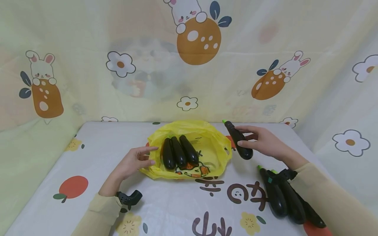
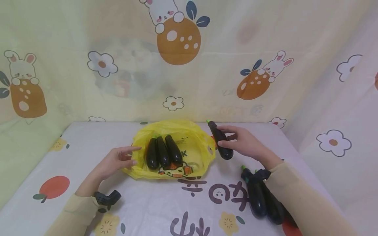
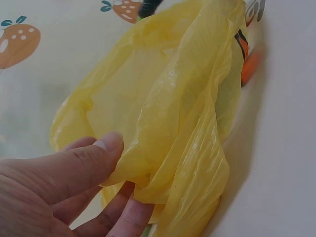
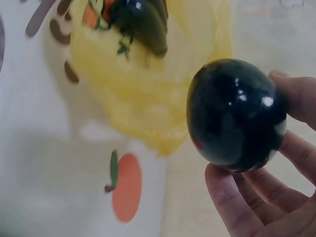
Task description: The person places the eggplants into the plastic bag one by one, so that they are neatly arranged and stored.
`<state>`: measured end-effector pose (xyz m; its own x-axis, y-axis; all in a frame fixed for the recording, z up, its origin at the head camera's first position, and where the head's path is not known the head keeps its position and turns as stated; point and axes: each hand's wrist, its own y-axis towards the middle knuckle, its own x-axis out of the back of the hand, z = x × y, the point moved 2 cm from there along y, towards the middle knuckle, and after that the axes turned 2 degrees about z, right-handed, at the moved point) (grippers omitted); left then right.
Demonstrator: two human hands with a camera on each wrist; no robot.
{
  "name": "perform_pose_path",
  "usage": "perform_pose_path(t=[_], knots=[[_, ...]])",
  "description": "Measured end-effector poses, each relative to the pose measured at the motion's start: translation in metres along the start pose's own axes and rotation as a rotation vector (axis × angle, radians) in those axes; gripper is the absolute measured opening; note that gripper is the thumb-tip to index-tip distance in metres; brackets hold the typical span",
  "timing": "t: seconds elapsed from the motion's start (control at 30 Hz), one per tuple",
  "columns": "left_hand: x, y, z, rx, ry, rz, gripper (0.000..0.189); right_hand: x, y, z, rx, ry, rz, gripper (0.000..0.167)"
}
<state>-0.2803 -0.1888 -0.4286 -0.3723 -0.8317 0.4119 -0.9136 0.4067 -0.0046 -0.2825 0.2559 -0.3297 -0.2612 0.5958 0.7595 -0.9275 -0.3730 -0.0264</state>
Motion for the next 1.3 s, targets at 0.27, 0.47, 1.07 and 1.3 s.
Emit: perform_pose_path(t=[0.27,0.47,1.07,1.3], knots=[[0.000,0.000,0.001,0.000,-0.004,0.003,0.052,-0.013,0.003,0.033,0.062,0.035,0.047,0.061],[0.001,0.000,0.002,0.006,-0.001,0.002,0.052,-0.027,0.007,0.048,0.132,0.024,0.096,0.060],[0.002,0.000,0.000,0.022,0.002,-0.003,0.052,-0.072,0.034,0.051,0.093,0.032,0.217,0.056],[0.001,0.000,0.000,0.014,0.000,0.001,0.052,-0.085,0.046,0.052,0.091,-0.015,0.212,0.055]])
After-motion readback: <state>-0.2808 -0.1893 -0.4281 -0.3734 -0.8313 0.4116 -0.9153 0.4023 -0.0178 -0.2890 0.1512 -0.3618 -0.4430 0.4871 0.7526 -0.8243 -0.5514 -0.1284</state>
